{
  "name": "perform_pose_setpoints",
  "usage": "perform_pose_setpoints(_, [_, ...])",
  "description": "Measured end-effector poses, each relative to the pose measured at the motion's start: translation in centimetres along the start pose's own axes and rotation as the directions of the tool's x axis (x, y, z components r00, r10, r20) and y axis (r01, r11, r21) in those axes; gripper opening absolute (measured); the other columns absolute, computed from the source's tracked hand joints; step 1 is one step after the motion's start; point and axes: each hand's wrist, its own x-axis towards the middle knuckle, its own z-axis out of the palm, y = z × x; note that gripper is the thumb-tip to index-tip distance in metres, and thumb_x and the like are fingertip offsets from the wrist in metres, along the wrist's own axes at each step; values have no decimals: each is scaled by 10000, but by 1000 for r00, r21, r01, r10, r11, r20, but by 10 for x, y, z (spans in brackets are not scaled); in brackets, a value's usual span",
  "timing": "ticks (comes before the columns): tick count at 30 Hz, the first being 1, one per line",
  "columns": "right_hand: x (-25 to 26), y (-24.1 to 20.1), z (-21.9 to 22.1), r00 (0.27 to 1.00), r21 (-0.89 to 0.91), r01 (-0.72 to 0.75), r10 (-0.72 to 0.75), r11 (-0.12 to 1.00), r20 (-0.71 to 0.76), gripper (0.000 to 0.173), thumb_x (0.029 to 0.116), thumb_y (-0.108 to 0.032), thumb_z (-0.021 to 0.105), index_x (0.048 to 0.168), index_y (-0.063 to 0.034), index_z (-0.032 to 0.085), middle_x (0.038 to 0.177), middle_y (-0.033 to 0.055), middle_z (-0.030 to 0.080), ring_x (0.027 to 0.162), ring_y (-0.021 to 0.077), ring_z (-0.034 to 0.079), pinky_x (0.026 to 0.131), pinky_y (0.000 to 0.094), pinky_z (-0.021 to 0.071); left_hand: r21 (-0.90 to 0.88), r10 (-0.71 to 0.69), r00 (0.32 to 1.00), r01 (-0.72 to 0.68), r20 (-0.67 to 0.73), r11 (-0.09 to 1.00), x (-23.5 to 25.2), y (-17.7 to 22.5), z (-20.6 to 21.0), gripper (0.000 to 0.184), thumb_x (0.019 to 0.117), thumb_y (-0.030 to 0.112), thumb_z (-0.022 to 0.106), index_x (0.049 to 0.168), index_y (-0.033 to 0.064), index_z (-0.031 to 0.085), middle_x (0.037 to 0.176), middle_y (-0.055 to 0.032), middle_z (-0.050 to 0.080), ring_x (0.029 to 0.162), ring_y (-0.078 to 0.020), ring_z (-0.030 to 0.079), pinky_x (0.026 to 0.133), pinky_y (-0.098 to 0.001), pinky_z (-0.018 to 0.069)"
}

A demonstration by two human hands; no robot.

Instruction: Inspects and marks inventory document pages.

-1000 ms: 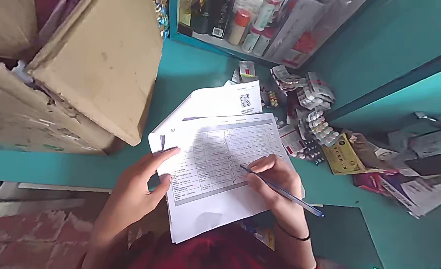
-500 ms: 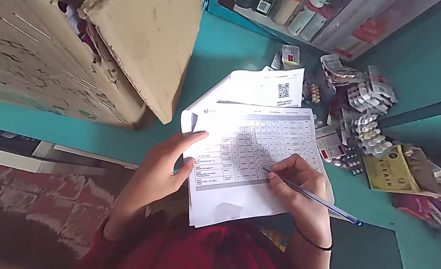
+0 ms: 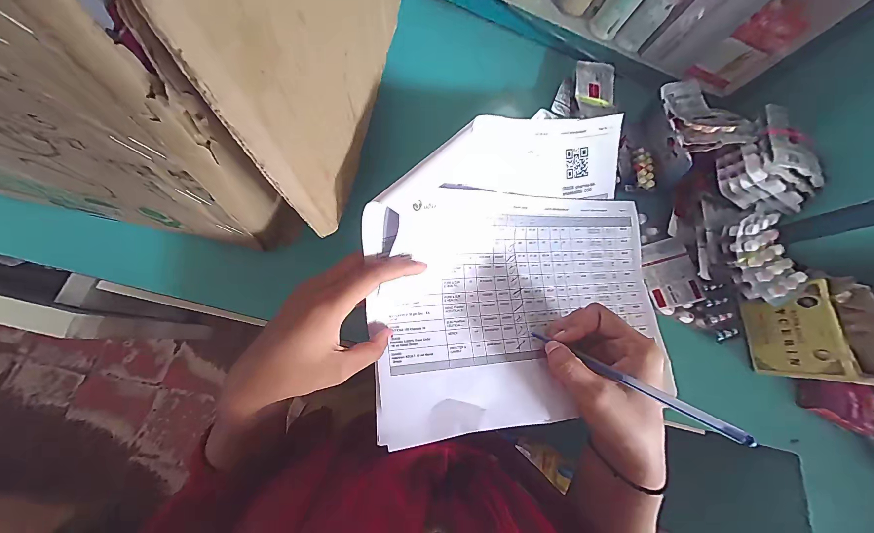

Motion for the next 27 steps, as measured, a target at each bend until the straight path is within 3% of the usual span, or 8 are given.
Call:
perform_pose_setpoints(4, [-1,0,-1,1000,1,10,-10,1000,5,121,801,-87,641,842,-198,616,788,-169,662,590,-95,569,501,83,470,10,23,1000,-23,-15,1000,0,0,0,422,850,118,676,1269,76,678,1274,-57,661,1195,-53,600,981,-181,514])
perform_pose_setpoints(13, [-2,3,-3,998,7,37,-37,999,53,113,778,-105,653,816,-205,614,795,-167,655,676,-87,605,573,86,500,40,-1,1000,0,14,999,0,0,-2,544,840,129,684,1370,44,601,1326,-79,627,1189,-69,606,963,-198,534])
perform_pose_setpoints(27, [-2,1,-1,992,1,70,-70,998,109,114,776,-138,674,841,-216,622,805,-188,653,671,-100,596,568,69,489,11,16,998,-16,61,1000,2,2,-5,545,815,53,671,1353,14,597,1303,-111,625,1158,-97,620,913,-207,549])
